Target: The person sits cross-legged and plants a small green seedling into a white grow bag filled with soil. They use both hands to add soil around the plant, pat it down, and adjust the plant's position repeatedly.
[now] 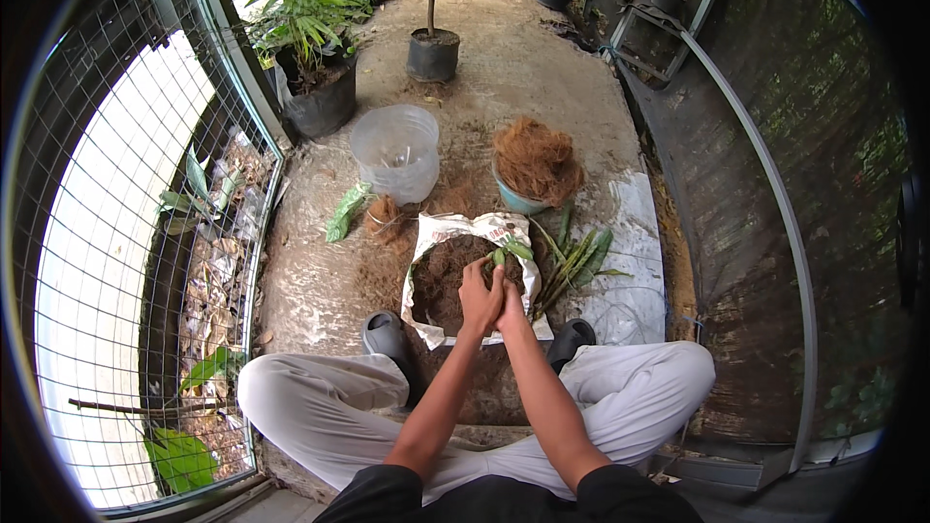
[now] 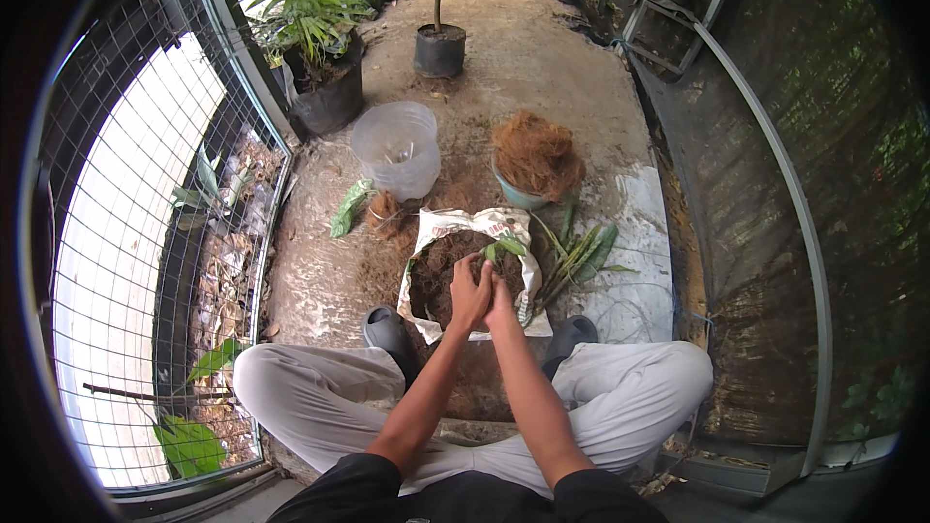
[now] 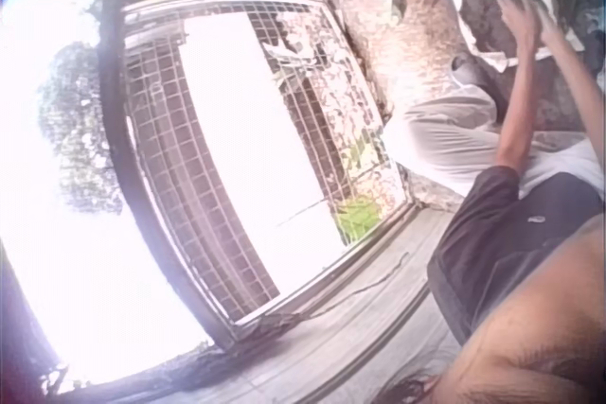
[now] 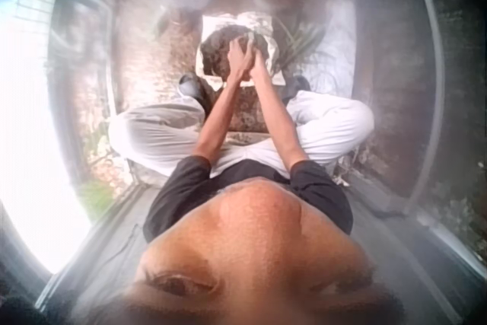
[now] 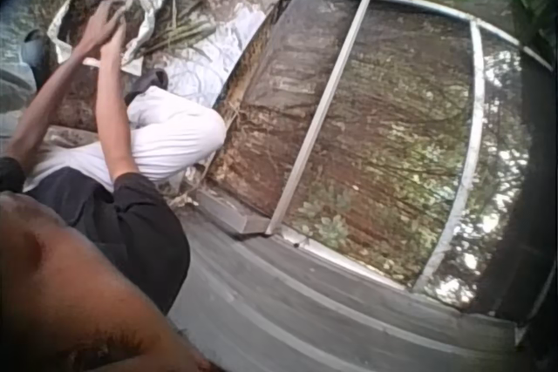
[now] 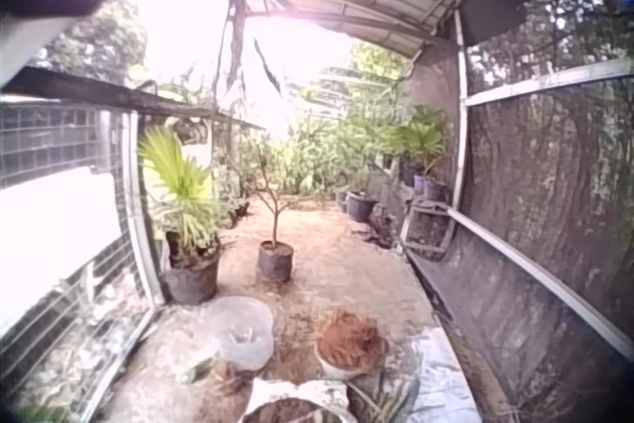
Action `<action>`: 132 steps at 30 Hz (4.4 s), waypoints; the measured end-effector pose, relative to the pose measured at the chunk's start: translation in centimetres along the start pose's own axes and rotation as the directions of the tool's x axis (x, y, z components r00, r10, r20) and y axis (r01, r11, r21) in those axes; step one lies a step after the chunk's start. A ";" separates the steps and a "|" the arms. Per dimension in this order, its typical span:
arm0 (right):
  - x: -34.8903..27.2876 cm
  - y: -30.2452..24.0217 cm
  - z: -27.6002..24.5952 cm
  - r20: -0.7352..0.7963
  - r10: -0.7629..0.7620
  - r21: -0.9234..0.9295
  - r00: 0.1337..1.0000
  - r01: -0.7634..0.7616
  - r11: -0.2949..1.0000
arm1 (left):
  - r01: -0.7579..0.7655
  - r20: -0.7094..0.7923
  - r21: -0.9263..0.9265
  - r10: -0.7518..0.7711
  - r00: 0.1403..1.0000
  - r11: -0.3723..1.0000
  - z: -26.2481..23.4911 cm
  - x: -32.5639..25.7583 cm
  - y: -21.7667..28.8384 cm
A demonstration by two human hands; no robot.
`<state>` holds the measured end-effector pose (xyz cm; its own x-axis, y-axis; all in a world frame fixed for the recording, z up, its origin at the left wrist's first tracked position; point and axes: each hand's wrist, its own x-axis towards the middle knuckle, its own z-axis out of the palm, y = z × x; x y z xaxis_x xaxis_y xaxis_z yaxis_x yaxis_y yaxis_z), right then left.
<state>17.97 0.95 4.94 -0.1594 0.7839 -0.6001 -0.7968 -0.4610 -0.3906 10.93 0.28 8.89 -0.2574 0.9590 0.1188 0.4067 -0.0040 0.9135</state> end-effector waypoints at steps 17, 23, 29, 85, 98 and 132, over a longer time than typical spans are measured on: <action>0.8 0.7 -0.8 0.162 0.041 -0.023 0.986 -0.038 0.999 | -0.146 -0.003 -0.092 0.147 0.989 0.985 -0.2 -0.2 -1.8; 0.6 0.1 -1.3 0.171 0.061 -0.077 0.983 -0.048 0.996 | -0.261 -0.026 -0.058 0.260 0.965 0.964 -0.1 -0.3 -0.9; 0.1 0.3 1.1 -0.032 0.035 -0.103 0.999 -0.038 0.994 | -0.045 0.076 -0.212 0.062 0.995 0.976 0.2 0.3 -4.2; -1.1 3.5 2.6 0.132 -0.286 -0.776 0.949 0.278 0.565 | 0.688 0.396 -0.182 -0.588 0.705 0.702 -1.8 3.1 -8.3; 1.8 0.0 -2.3 0.259 0.059 0.090 0.964 -0.085 0.992 | -0.317 0.154 0.174 0.292 0.944 0.932 -2.3 1.3 1.4; -0.7 -0.9 -1.0 0.238 0.028 0.007 0.971 -0.031 1.000 | -0.500 0.107 0.189 0.489 0.866 0.845 -2.1 -0.6 3.7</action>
<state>19.34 0.41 4.97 -0.3155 0.8470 -0.4278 -0.7957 -0.4818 -0.3670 10.73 -0.88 13.01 0.0694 0.8586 0.5079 0.6380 -0.4295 0.6391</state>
